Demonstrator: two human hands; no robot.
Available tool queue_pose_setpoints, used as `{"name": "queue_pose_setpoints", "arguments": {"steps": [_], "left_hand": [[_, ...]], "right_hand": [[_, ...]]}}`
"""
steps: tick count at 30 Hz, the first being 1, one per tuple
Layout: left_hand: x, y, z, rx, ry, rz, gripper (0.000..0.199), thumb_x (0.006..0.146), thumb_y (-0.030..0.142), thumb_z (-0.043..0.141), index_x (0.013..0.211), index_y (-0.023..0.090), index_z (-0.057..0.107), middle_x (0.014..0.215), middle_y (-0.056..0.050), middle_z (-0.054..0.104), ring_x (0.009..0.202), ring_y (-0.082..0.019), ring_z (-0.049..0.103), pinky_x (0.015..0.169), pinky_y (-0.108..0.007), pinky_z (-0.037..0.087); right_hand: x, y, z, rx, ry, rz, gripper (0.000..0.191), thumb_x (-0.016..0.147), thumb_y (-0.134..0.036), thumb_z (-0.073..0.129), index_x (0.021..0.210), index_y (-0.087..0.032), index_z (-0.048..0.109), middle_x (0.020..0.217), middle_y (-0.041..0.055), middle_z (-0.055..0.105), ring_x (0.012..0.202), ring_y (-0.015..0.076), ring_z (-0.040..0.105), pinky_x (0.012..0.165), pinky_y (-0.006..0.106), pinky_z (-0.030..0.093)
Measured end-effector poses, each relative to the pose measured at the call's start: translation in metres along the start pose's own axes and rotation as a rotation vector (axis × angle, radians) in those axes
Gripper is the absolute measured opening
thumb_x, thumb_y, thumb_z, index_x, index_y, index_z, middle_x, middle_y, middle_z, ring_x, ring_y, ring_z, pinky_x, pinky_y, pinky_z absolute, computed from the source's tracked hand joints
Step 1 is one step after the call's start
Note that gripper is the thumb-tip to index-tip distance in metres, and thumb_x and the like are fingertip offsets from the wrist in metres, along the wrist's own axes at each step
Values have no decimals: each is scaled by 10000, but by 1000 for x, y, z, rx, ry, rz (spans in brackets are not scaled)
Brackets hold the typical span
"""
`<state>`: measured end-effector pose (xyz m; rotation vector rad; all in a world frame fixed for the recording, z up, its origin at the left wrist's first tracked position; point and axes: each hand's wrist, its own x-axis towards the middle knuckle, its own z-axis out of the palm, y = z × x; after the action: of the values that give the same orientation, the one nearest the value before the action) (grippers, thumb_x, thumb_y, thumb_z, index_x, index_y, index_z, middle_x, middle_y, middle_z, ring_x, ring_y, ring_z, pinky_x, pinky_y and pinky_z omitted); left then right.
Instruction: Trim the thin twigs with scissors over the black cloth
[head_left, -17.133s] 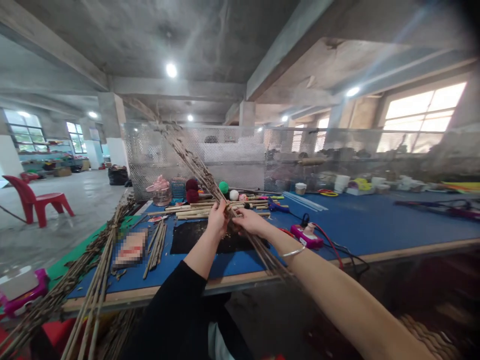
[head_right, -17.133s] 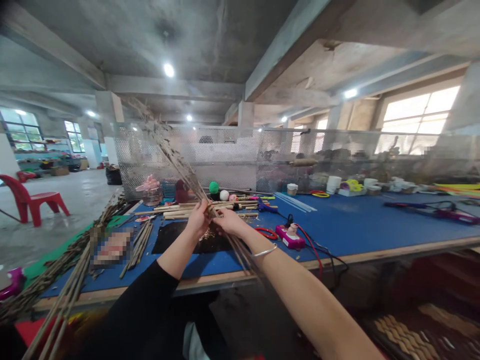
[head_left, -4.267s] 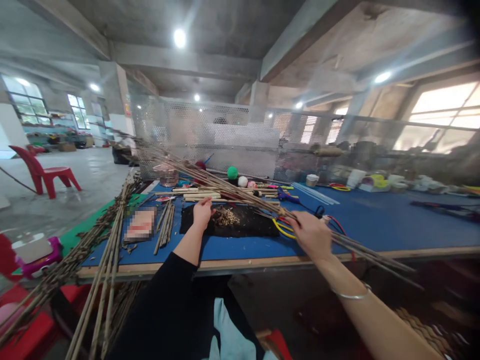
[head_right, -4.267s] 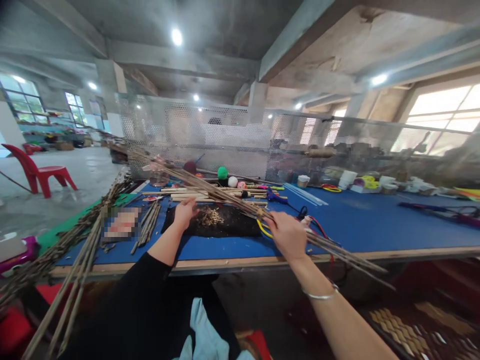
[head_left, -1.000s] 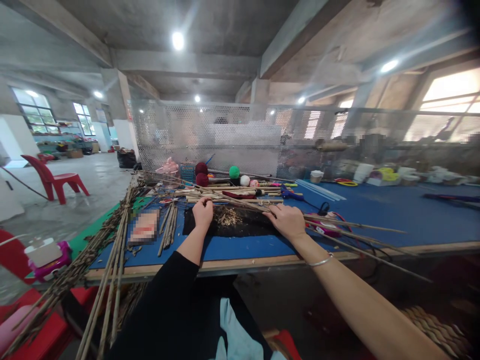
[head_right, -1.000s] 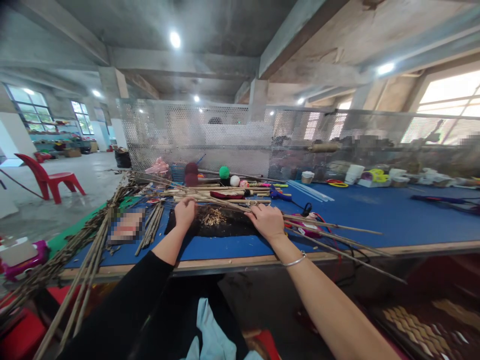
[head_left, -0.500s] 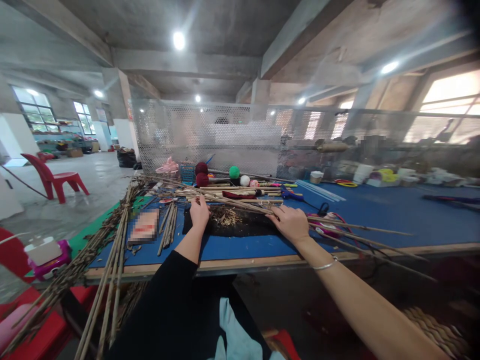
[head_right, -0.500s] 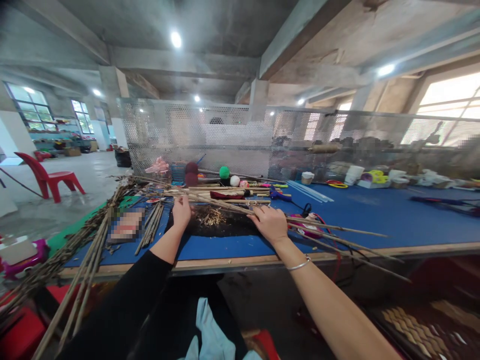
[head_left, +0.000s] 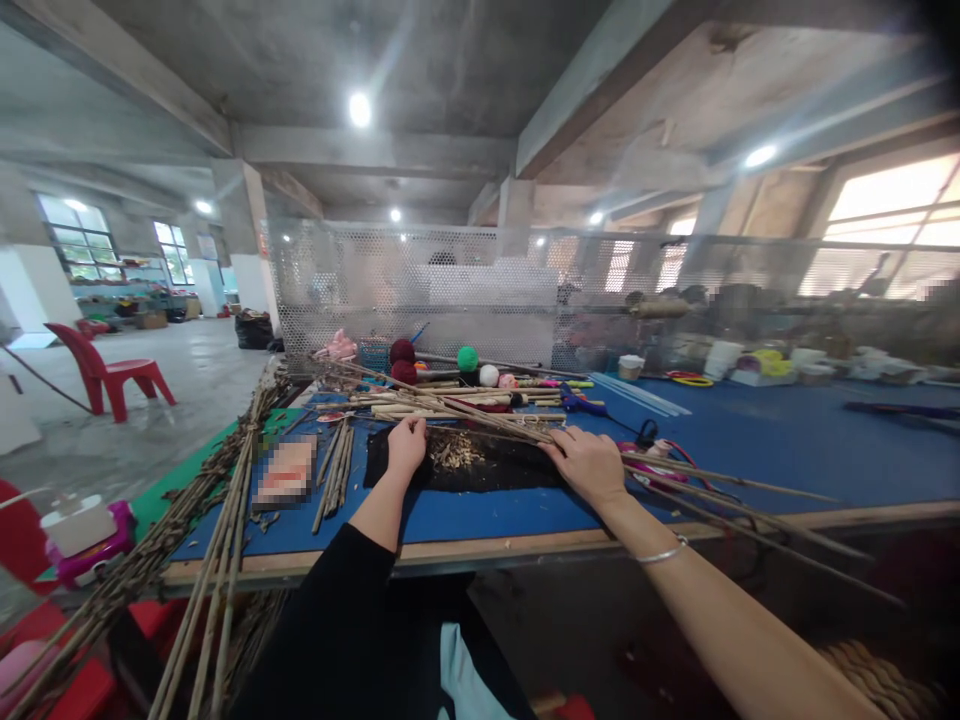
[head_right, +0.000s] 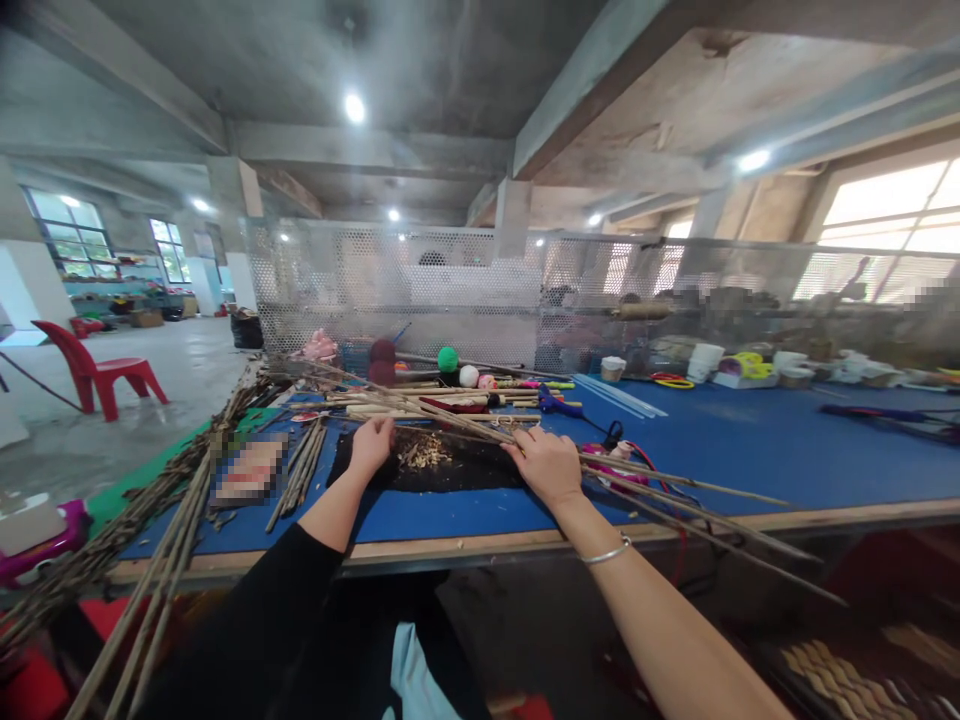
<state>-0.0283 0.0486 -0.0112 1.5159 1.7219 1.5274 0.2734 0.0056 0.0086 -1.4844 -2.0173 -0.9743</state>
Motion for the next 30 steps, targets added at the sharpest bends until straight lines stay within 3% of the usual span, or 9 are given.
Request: {"name": "queue_pose_setpoints", "arguments": {"steps": [3, 7, 9, 14, 19, 22, 25, 30], "left_hand": [[0, 2, -3, 19, 69, -48, 297, 768, 374, 499, 907, 136, 612, 906, -135, 660, 880, -228, 603, 796, -309, 416], [3, 5, -10, 26, 126, -61, 424, 873, 332, 248, 952, 138, 616, 1012, -165, 636, 1012, -256, 556, 869, -343, 374], [5, 4, -12, 70, 135, -63, 424, 871, 284, 232, 922, 130, 624, 986, -170, 640, 1013, -268, 553, 874, -357, 369], [8, 0, -10, 39, 232, -103, 289, 793, 180, 388, 1029, 139, 549, 913, -122, 649, 920, -231, 584, 824, -323, 404], [9, -3, -8, -13, 294, -29, 272, 769, 238, 465, 1012, 137, 535, 859, -103, 626, 825, -202, 586, 769, -300, 426], [11, -3, -5, -174, 231, -63, 385, 759, 275, 491, 1124, 154, 476, 750, -44, 600, 663, -148, 565, 639, -260, 431], [13, 0, -4, -477, 63, -161, 464, 772, 342, 476, 1203, 208, 371, 593, 53, 506, 402, -57, 400, 435, -181, 324], [20, 4, -6, -789, -99, -239, 390, 736, 398, 526, 1077, 244, 419, 552, 102, 410, 327, 1, 227, 367, -123, 174]], "right_hand": [[-3, 0, 0, -7, 18, -24, 377, 872, -467, 380, 867, -192, 637, 746, 53, 596, 670, 152, 481, 597, 288, 165], [-9, -1, 0, -19, 40, -34, 315, 867, -423, 419, 917, -196, 632, 773, 54, 601, 690, 161, 474, 620, 294, 176], [-11, 0, 0, -28, 52, -30, 292, 863, -403, 434, 929, -199, 632, 788, 54, 604, 698, 164, 469, 632, 299, 182], [-13, 1, -1, -36, 76, -18, 264, 850, -388, 464, 948, -207, 629, 805, 51, 602, 722, 171, 462, 653, 308, 190], [-15, 2, 0, -27, 72, -18, 304, 858, -420, 432, 944, -207, 632, 788, 55, 595, 718, 169, 457, 652, 306, 186], [-16, 0, 0, -6, 58, -33, 359, 866, -462, 392, 944, -210, 635, 764, 52, 586, 701, 163, 455, 636, 301, 175], [-14, -3, 1, 15, 43, -50, 382, 873, -471, 367, 942, -209, 637, 742, 48, 578, 684, 157, 457, 624, 295, 167], [-13, -4, 2, 36, 37, -71, 386, 880, -464, 353, 956, -211, 634, 743, 46, 580, 690, 158, 465, 628, 292, 168]]}}
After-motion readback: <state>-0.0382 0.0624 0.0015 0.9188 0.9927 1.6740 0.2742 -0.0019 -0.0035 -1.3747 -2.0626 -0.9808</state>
